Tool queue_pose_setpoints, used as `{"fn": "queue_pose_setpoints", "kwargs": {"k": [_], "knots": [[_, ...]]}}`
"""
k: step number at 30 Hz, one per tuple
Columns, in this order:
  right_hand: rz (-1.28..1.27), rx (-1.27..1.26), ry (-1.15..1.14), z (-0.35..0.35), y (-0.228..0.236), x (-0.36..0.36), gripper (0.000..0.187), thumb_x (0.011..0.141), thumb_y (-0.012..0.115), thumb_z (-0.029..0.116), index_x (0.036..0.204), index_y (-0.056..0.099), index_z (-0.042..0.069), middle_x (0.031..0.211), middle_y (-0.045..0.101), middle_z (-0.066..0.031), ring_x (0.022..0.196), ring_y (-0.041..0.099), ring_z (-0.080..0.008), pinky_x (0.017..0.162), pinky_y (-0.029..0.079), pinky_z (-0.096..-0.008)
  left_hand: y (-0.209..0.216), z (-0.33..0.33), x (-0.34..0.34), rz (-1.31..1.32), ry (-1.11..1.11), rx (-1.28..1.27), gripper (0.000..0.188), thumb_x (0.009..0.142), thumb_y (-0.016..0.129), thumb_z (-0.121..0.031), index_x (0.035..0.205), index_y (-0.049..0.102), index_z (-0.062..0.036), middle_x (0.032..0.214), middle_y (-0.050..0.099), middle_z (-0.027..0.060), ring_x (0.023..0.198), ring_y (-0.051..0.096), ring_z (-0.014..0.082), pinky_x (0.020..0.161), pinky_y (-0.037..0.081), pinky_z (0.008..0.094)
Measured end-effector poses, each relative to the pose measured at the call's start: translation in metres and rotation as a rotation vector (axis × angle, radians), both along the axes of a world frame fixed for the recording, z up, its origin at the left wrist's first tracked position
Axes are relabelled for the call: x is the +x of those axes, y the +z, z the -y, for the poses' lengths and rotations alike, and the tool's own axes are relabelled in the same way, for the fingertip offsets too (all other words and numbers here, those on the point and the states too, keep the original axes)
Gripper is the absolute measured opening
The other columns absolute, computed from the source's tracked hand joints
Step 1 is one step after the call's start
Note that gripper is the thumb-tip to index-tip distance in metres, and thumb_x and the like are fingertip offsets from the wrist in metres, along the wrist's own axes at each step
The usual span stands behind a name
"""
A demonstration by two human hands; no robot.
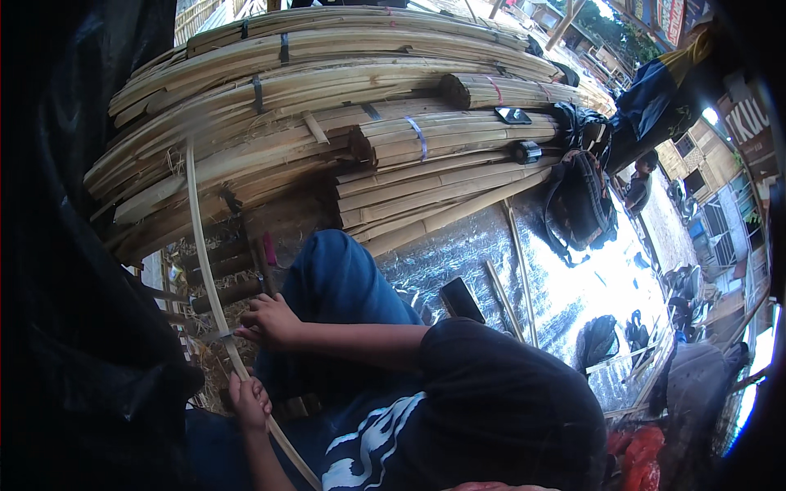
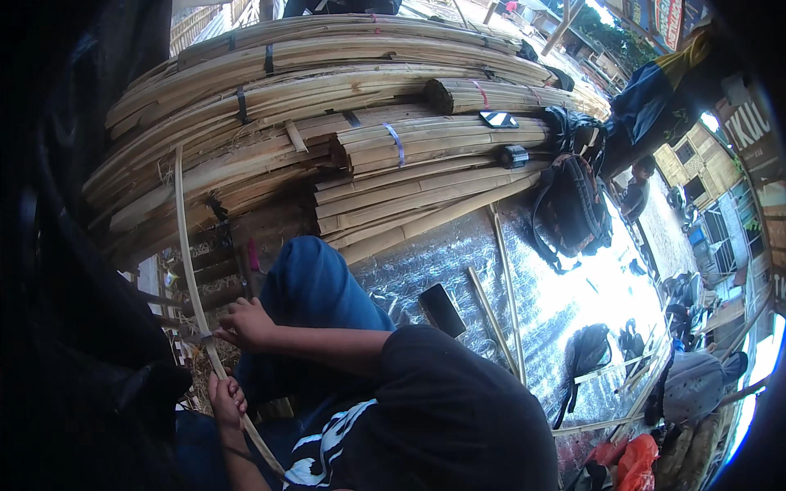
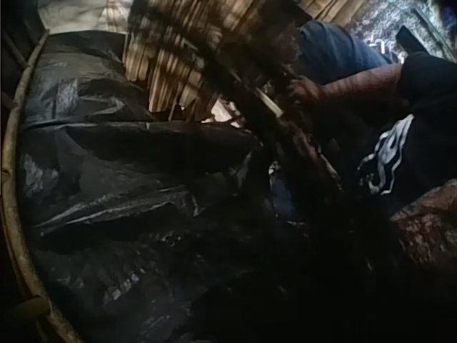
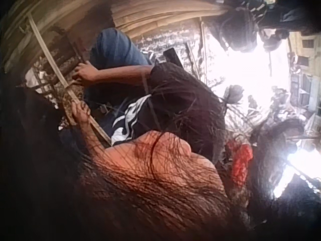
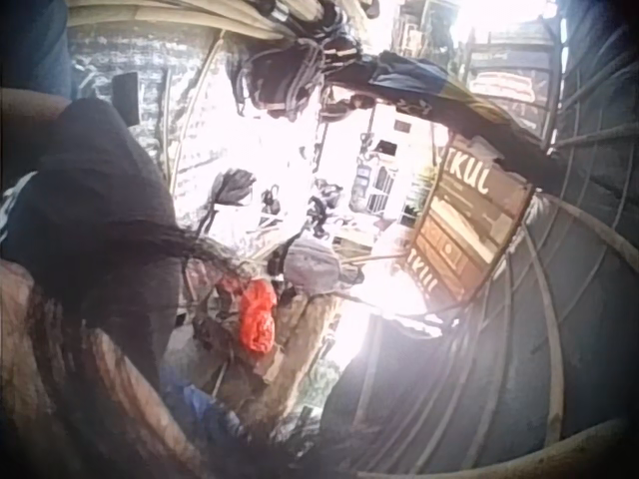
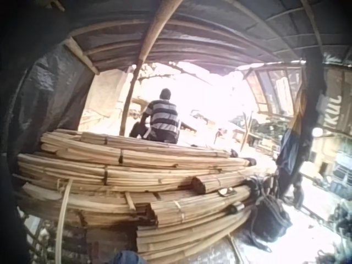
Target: The person uses a knife to scrape and smooth the surface of a bamboo strip, repeatedly moving the blade along its length.
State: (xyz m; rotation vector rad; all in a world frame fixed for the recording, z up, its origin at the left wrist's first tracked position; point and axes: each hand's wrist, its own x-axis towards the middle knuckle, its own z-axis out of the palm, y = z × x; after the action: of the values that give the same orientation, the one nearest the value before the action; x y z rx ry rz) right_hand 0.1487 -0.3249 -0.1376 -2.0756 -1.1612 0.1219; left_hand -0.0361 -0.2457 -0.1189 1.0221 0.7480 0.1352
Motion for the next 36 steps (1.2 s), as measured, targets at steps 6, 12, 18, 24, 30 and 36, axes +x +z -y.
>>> {"fn": "queue_pose_setpoints", "kwargs": {"k": [6,12,18,24,30,36], "knots": [[-0.033,0.024,-0.008,0.003,0.002,-0.005,0.030,0.087,0.062,0.042,0.081,0.069,0.014,0.085,0.058,-0.0070,0.092,0.053,-0.0269,0.078,0.037,-0.0426,0.001,0.001,-0.002,-0.015,0.009,0.014,0.016,0.091,0.037,-0.011,0.107,0.043,-0.0080,0.067,0.037,-0.0026,0.041,0.030,0.0031,0.033,0.026,0.0184],[-0.066,0.005,0.007,0.000,0.001,-0.002,0.030,0.088,0.061,0.042,0.083,0.068,0.013,0.088,0.059,-0.0082,0.095,0.054,-0.0279,0.079,0.038,-0.0437,0.000,0.000,-0.001,-0.015,0.011,0.015,0.018,0.092,0.038,-0.011,0.108,0.043,-0.0074,0.068,0.038,-0.0020,0.041,0.030,0.0031,0.033,0.027,0.0183],[-0.017,-0.069,0.020,-0.003,-0.003,0.006,0.037,0.091,0.054,0.046,0.086,0.067,0.011,0.091,0.060,-0.0098,0.096,0.055,-0.0286,0.080,0.040,-0.0454,0.004,0.002,0.000,0.001,0.005,0.015,0.018,0.092,0.038,-0.012,0.109,0.043,-0.0067,0.069,0.038,-0.0013,0.042,0.030,0.0034,0.034,0.027,0.0182],[0.000,-0.076,0.097,-0.001,0.002,-0.003,0.039,0.092,0.053,0.046,0.084,0.066,0.010,0.090,0.061,-0.0104,0.093,0.058,-0.0306,0.079,0.043,-0.0458,0.005,0.001,0.000,-0.004,0.017,0.001,0.018,0.092,0.039,-0.012,0.109,0.043,-0.0070,0.069,0.038,-0.0016,0.042,0.030,0.0033,0.034,0.026,0.0182],[-0.026,-0.115,0.074,-0.003,0.003,0.000,0.041,0.091,0.054,0.046,0.079,0.068,0.010,0.089,0.065,-0.0112,0.093,0.061,-0.0320,0.081,0.044,-0.0472,0.003,0.001,-0.002,-0.007,0.011,-0.008,0.018,0.092,0.039,-0.011,0.108,0.043,-0.0076,0.067,0.037,-0.0023,0.042,0.030,0.0031,0.033,0.026,0.0182],[0.009,-0.079,0.053,-0.002,-0.001,0.003,0.039,0.090,0.055,0.047,0.081,0.067,0.011,0.086,0.063,-0.0103,0.091,0.061,-0.0307,0.078,0.044,-0.0458,0.002,0.002,0.001,-0.006,0.017,-0.016,0.017,0.091,0.039,-0.011,0.108,0.043,-0.0081,0.066,0.036,-0.0029,0.041,0.029,0.0030,0.033,0.026,0.0181]]}}
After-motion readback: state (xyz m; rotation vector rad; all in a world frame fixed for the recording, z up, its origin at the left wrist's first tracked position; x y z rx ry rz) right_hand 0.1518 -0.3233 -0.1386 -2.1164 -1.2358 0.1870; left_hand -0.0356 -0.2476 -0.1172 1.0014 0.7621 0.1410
